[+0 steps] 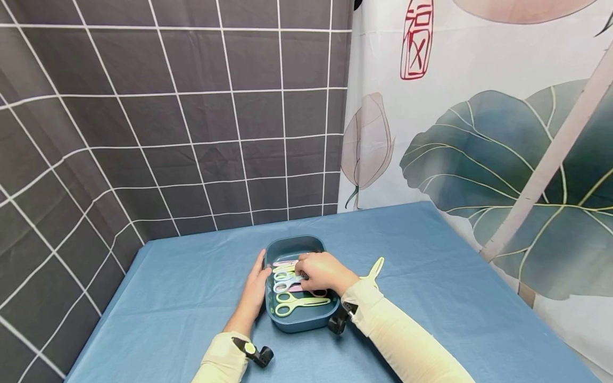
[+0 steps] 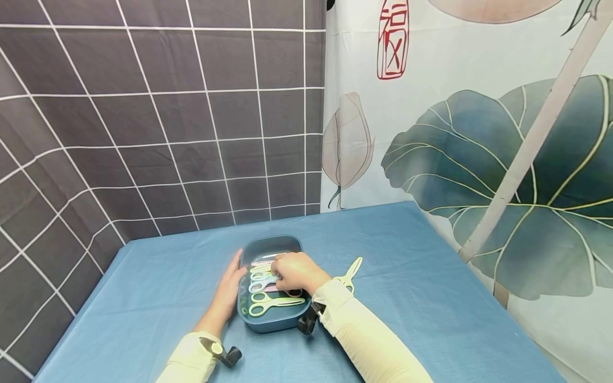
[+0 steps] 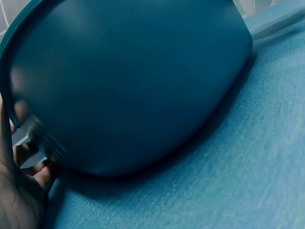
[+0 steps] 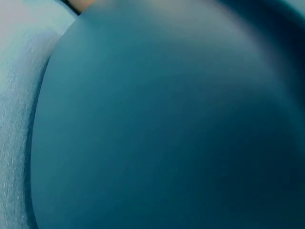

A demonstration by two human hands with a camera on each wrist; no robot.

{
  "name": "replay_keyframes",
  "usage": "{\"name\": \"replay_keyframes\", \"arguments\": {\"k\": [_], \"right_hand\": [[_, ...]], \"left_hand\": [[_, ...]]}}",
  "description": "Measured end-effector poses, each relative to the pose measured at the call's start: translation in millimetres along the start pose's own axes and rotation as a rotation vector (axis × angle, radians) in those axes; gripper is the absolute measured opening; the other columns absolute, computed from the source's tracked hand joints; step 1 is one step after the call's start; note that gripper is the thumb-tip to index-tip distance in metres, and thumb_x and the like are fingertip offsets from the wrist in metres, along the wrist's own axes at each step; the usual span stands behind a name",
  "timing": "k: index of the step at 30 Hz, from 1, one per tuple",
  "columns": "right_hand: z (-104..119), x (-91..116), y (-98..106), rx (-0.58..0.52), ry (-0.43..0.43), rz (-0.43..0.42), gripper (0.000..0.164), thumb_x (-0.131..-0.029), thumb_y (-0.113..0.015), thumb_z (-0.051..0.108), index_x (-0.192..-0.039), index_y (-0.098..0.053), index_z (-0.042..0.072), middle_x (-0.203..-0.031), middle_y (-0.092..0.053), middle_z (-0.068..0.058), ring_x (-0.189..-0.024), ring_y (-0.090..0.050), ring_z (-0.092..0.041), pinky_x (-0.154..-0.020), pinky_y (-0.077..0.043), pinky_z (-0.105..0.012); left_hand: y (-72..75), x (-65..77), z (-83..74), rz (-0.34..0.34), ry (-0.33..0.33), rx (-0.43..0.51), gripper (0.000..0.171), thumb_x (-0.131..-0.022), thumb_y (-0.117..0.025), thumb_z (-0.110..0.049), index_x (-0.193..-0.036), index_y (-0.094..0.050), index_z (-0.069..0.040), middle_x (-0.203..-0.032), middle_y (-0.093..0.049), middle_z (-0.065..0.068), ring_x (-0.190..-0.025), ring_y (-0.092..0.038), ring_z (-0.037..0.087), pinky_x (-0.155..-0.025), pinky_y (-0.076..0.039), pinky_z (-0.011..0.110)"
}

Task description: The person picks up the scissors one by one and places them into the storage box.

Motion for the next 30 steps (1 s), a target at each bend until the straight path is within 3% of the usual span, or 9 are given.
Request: {"name": "replay_keyframes", "arguments": {"k": [10, 16, 18, 24, 27, 30], "right_hand": [[2.9, -0.6, -1.4, 0.069, -0.025, 0.029, 0.011, -0.082, -0.076, 0.029, -0.092, -0.072, 0.025, -0.087, -0.058, 0.009, -0.072, -0.055, -0.009, -0.064, -0.051, -0.034], [4.0, 1.5, -2.0, 0.069, -0.033, -0.005, 0.008, -0.082, -0.075, 0.024, -0.089, -0.070, 0.025, -0.085, -0.057, 0.009, -0.067, -0.051, -0.008, -0.062, -0.050, -0.031], [4.2, 2.2, -1.8, 0.069, -0.038, -0.019, 0.008, -0.082, -0.074, 0.022, -0.087, -0.068, 0.025, -0.084, -0.056, 0.010, -0.065, -0.048, -0.007, -0.060, -0.048, -0.030], [3.7, 1.9, -1.1, 0.060, -0.044, -0.042, 0.008, -0.083, -0.074, 0.021, -0.085, -0.067, 0.025, -0.083, -0.055, 0.009, -0.063, -0.046, -0.008, -0.058, -0.045, -0.028], [0.8, 2.8, 0.3, -0.011, -0.032, -0.109, 0.005, -0.086, -0.070, 0.023, -0.091, -0.071, 0.024, -0.086, -0.057, 0.009, -0.067, -0.049, -0.008, -0.060, -0.047, -0.028], [-6.2, 7.7, 4.2, -0.151, -0.036, -0.266, 0.011, -0.090, -0.066, 0.022, -0.098, -0.074, 0.021, -0.091, -0.061, 0.007, -0.077, -0.055, -0.010, -0.068, -0.051, -0.029]], "left_hand": [[0.4, 0.0, 0.0, 0.007, -0.018, 0.008, 0.060, -0.104, -0.040, -0.010, -0.161, -0.022, -0.006, -0.167, -0.016, 0.019, -0.154, -0.011, 0.038, -0.123, -0.011, 0.055], [0.2, 1.1, -1.2, 0.014, -0.018, 0.013, 0.060, -0.104, -0.039, -0.006, -0.161, -0.021, -0.004, -0.167, -0.015, 0.021, -0.153, -0.011, 0.039, -0.123, -0.010, 0.055], [0.9, -4.0, 8.3, 0.010, -0.025, 0.010, 0.060, -0.104, -0.039, -0.008, -0.162, -0.021, -0.007, -0.167, -0.015, 0.019, -0.154, -0.011, 0.038, -0.124, -0.010, 0.054], [1.3, -5.0, 8.8, 0.007, -0.029, 0.004, 0.061, -0.104, -0.041, -0.010, -0.162, -0.022, -0.007, -0.168, -0.014, 0.018, -0.154, -0.011, 0.037, -0.124, -0.010, 0.053], [1.1, -4.2, 7.8, 0.006, -0.029, 0.005, 0.060, -0.104, -0.041, -0.010, -0.162, -0.022, -0.007, -0.167, -0.015, 0.018, -0.153, -0.012, 0.037, -0.124, -0.010, 0.053], [0.5, -2.9, 6.4, 0.008, -0.021, 0.008, 0.061, -0.104, -0.041, -0.011, -0.162, -0.022, -0.008, -0.168, -0.015, 0.017, -0.153, -0.014, 0.038, -0.124, -0.010, 0.053]]}}
Point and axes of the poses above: each hand's wrist, its own x-axis away from the middle knuckle, its own y-axis out of the back of the hand, z = x × y, the point moved 1 cm from there along -x, towards the middle knuckle
